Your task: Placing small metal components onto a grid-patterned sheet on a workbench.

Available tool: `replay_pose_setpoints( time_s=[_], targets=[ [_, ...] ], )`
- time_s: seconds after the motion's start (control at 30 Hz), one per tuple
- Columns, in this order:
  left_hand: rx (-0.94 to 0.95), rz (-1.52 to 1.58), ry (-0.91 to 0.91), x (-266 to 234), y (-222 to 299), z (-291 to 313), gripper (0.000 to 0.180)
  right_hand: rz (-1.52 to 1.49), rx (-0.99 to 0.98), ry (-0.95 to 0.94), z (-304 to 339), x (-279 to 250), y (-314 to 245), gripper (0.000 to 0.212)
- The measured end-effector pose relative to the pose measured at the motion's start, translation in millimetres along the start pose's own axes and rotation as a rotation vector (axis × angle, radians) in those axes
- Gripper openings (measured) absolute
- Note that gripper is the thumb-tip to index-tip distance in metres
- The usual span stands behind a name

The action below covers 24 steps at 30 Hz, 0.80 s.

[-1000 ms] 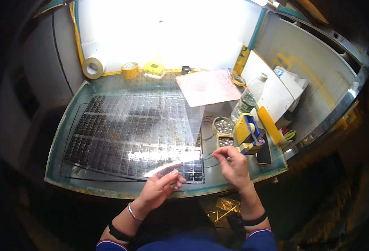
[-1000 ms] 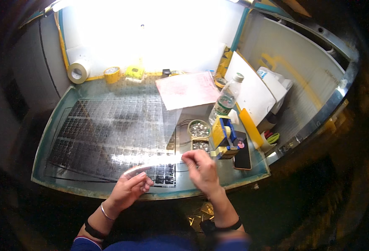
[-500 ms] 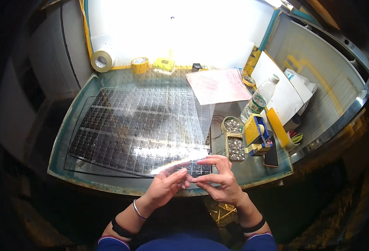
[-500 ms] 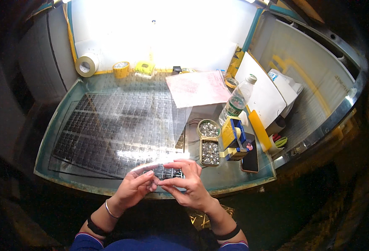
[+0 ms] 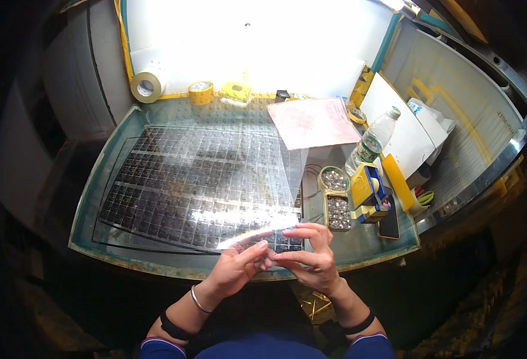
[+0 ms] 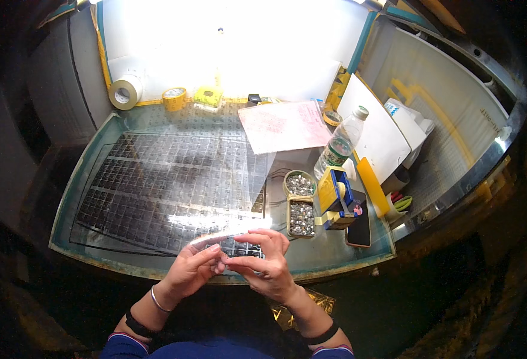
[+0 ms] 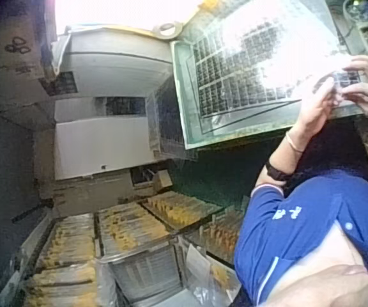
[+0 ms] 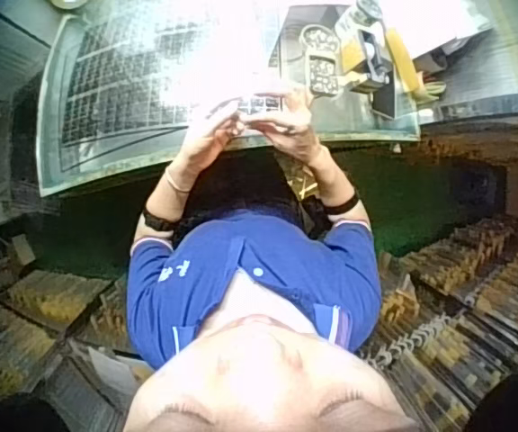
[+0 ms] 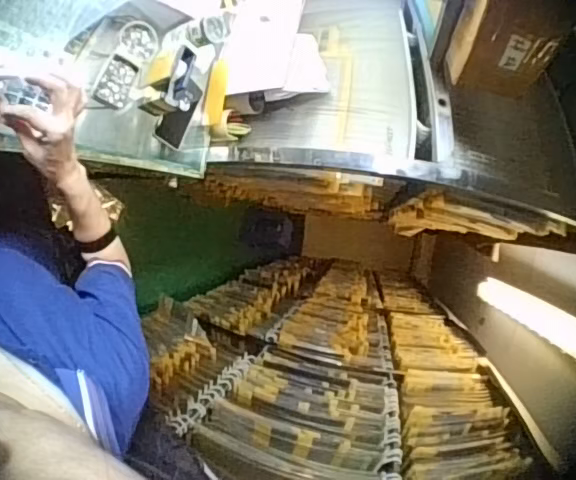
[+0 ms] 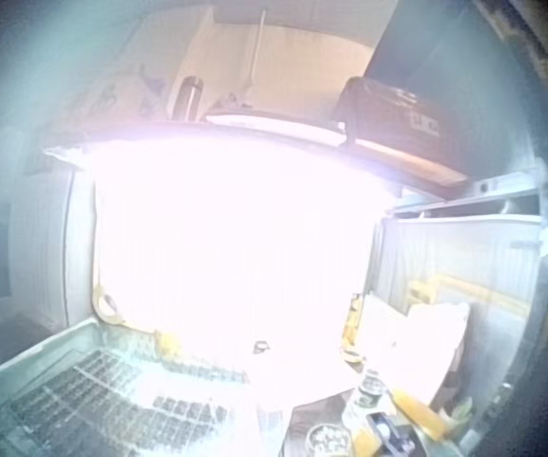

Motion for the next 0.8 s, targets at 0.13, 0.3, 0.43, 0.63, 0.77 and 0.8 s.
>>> replay_pose_setpoints(
  time_s=[0.13, 0.3, 0.43, 0.63, 0.77, 0.8],
  targets=[
    [-0.013, -0.005, -0.004, -1.3, 0.2, -0.1, 0.021, -0.010, -0.024, 0.006, 3.1, 1.8, 0.4, 0.027],
    [-0.001, 0.018, 0.020, 0.7, -0.4, -0.7, 0.023, 0.001, 0.018, 0.027, 3.2, 2.5, 0.4, 0.026],
    [-0.001, 0.014, 0.020, 0.0, -0.5, -0.4, 0.022, 0.001, 0.000, 0.025, 4.9, 3.5, 0.6, 0.026],
    [-0.001, 0.008, 0.016, -1.4, -0.5, -0.8, 0.021, 0.010, 0.028, 0.036, 2.4, 2.9, -2.1, 0.025],
    [0.001, 0.013, 0.010, -1.9, -1.0, -1.3, 0.021, 0.030, -0.002, 0.040, 5.6, 4.1, 0.0, 0.025],
    [-0.001, 0.018, 0.014, -1.9, -1.3, -1.5, 0.021, 0.034, -0.005, 0.046, 6.0, 4.0, 0.0, 0.026]
  ],
)
Point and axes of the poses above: each hand's wrist, its own z-axis away from the middle knuckle, its own x-axis out of the palm, y = z × x, the point moved 3 cm from there along -z, towards the middle knuckle, and after that the axes turned 14 degrees about z, right-handed, at the moved point
